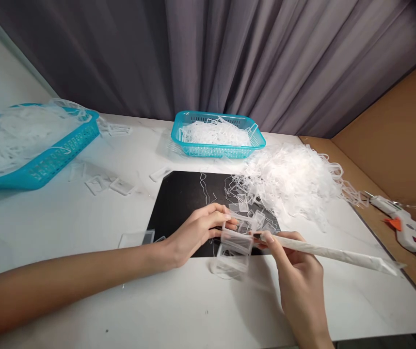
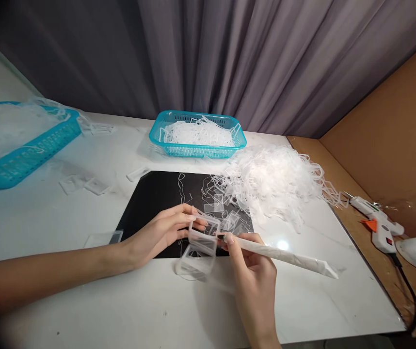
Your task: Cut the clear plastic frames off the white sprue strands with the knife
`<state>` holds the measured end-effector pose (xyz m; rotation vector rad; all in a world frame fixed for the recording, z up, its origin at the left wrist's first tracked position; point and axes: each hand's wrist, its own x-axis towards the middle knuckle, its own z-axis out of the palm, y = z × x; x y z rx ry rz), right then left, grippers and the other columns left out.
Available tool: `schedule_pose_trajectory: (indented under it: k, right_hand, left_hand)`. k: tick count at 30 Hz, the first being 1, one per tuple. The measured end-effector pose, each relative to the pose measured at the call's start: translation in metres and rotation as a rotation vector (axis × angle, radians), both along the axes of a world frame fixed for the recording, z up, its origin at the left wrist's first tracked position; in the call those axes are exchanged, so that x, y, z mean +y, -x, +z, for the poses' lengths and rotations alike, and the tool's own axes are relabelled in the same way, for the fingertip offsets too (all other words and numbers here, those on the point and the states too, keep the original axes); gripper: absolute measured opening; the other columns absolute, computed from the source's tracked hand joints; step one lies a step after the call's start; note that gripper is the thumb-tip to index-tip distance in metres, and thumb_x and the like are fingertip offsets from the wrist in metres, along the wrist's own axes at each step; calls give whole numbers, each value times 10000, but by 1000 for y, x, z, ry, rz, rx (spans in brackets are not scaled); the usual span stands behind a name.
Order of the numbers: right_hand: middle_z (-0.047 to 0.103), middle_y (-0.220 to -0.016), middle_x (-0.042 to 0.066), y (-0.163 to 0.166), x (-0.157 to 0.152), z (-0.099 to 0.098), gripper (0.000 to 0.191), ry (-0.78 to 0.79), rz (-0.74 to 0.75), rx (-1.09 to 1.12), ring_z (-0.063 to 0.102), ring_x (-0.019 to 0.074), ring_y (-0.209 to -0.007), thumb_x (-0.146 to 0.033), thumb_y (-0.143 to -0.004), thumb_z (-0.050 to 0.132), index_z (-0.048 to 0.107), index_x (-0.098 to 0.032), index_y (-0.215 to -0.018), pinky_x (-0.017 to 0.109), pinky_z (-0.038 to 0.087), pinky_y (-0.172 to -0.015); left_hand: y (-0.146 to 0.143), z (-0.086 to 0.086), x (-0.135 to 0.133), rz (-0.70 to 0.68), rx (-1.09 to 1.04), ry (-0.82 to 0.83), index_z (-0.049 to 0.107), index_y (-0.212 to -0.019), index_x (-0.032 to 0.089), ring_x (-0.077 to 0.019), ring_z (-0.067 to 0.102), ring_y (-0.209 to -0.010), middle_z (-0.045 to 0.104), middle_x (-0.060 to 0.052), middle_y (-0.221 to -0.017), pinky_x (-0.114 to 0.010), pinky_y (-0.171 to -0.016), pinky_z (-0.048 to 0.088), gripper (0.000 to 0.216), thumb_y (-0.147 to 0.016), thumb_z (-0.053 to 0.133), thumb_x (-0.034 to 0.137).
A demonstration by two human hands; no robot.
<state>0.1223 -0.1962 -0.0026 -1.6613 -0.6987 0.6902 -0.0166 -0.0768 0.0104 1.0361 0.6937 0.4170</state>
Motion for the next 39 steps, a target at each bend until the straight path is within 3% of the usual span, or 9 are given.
schedule_pose_trajectory:
  k: [3,7,11,14,17,21,26,33,39]
  right_hand:
    - [705,-836,67,0,0,-1,250,-2,-28,2,648,249,-884,-427,-772,619,655,-180,-766,288,491,-681]
    - [705,-784,45,1,0,1,254,31,-17,-22,662,222,-809,-438,-774,617,653,-188,-747,257,485,-626]
    - [668,-682,9,7,-1,1,242,35,6,-121,622,167,-631,-436,-758,634,642,-201,-702,228,432,-496]
    - [667,-692,9,16,-3,-2,176,-42,16,-193,605,165,-615,-390,-777,623,659,-220,-747,241,423,-482]
    - [708,-829,15,25,-3,-6,91,-207,43,-279,645,176,-748,-277,-818,590,672,-251,-845,262,478,-629]
    - [728,-891,12,31,-1,-7,189,-316,82,-525,662,175,-756,-145,-831,556,675,-269,-909,276,480,-654]
    - [727,-897,28,29,0,-8,221,-300,115,-739,670,176,-736,-110,-855,515,661,-232,-965,271,489,-636]
    - [707,-869,54,20,2,-15,218,-411,183,-821,657,146,-737,-44,-832,537,613,-176,-988,241,504,-650]
    - [702,-829,69,7,2,-24,123,-193,16,-816,660,156,-694,-209,-868,537,640,-149,-897,230,505,-567]
  left_hand:
    - [1,-1,4,77,172,-254,535,-836,176,-187,546,-835,577,-33,-845,-308,-737,409,184,-831,535,360]
    - [3,-3,3,260,257,-799,509,-829,201,-142,467,-720,506,4,-800,-267,-663,364,156,-766,623,286]
    - [5,-5,-10,43,243,-1096,581,-732,191,-147,458,-702,491,3,-700,-273,-693,376,88,-794,605,248]
    - [4,-9,-18,-10,245,-1097,637,-790,188,-157,474,-706,511,-5,-679,-280,-697,398,101,-802,613,286]
    - [3,-14,-19,5,245,-1064,673,-820,191,-167,495,-711,529,-11,-660,-288,-692,413,129,-802,617,304]
    - [2,-16,-18,13,245,-936,709,-814,175,-157,510,-686,532,-8,-630,-274,-656,414,143,-805,606,275]
    - [2,-14,-22,32,245,-790,708,-745,149,-103,454,-588,480,19,-621,-240,-566,371,122,-774,591,165]
    - [1,-15,-21,84,207,-866,685,-701,127,-88,404,-563,432,33,-594,-233,-541,336,126,-758,572,126]
    - [6,2,-22,-3,190,-669,660,-722,138,-89,394,-571,425,36,-628,-235,-545,320,106,-768,590,202]
